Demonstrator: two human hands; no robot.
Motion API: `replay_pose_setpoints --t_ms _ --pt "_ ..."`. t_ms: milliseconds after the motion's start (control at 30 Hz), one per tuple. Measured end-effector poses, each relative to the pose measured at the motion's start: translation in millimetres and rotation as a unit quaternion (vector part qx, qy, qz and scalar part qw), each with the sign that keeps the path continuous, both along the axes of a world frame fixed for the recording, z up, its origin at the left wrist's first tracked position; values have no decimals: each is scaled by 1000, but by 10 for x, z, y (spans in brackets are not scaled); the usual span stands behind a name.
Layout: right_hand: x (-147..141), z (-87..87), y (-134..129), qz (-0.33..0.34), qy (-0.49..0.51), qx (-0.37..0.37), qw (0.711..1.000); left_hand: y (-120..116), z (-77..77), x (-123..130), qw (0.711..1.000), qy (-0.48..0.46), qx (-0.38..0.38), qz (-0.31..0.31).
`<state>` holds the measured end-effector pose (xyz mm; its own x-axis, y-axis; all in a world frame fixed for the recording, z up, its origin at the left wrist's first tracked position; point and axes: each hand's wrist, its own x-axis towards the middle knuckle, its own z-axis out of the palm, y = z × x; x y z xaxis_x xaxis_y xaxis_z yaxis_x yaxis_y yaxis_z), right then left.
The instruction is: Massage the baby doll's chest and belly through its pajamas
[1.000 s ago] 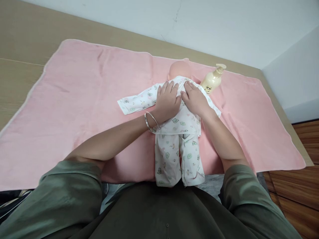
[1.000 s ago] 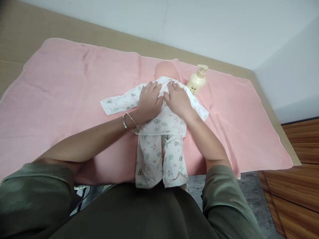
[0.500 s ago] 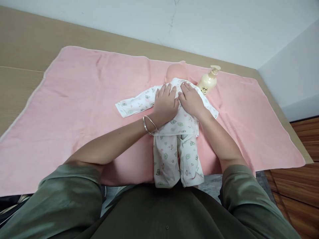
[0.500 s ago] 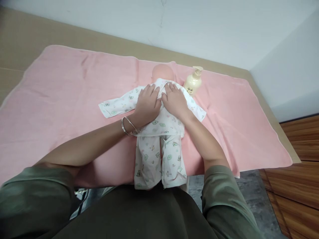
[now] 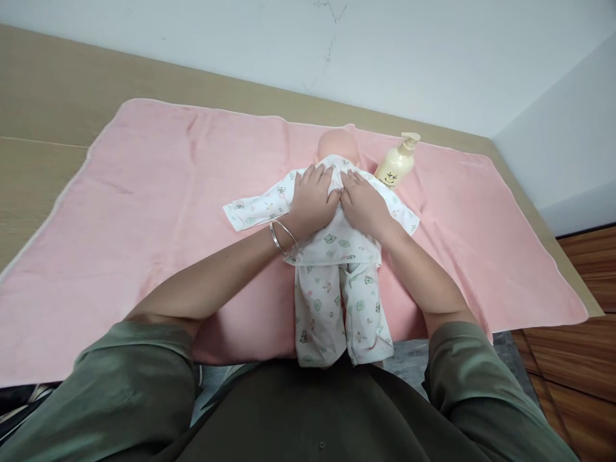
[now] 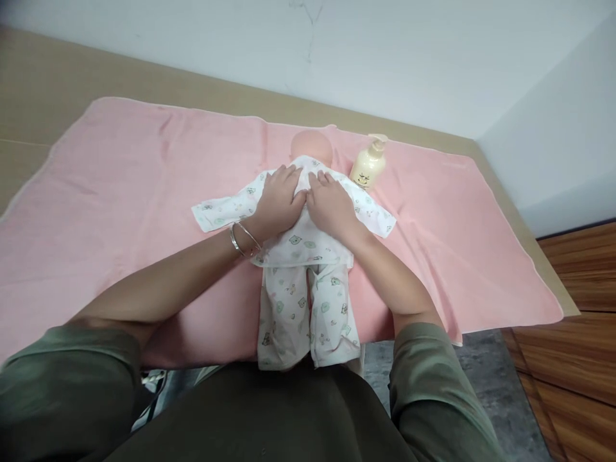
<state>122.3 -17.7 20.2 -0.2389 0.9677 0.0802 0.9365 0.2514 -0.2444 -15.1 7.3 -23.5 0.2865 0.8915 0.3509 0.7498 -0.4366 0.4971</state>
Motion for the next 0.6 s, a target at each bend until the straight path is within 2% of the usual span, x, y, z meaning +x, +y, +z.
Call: replay_pose_setpoints --t_ms 167,300,433,600 --pt "45 -10 150 -40 0 -3 999 -157 -13 78 1000 7 27 -2" --pt "-33 26 -15 -40 -45 21 998 -43 28 24 1000 8 2 -7" --pt "-98 136 -223 -43 -90 33 994 76 15 -19 1000 5 -22 -1" --pt "-57 146 -151 -50 -90 12 995 59 -36 8 1000 -13 0 9"
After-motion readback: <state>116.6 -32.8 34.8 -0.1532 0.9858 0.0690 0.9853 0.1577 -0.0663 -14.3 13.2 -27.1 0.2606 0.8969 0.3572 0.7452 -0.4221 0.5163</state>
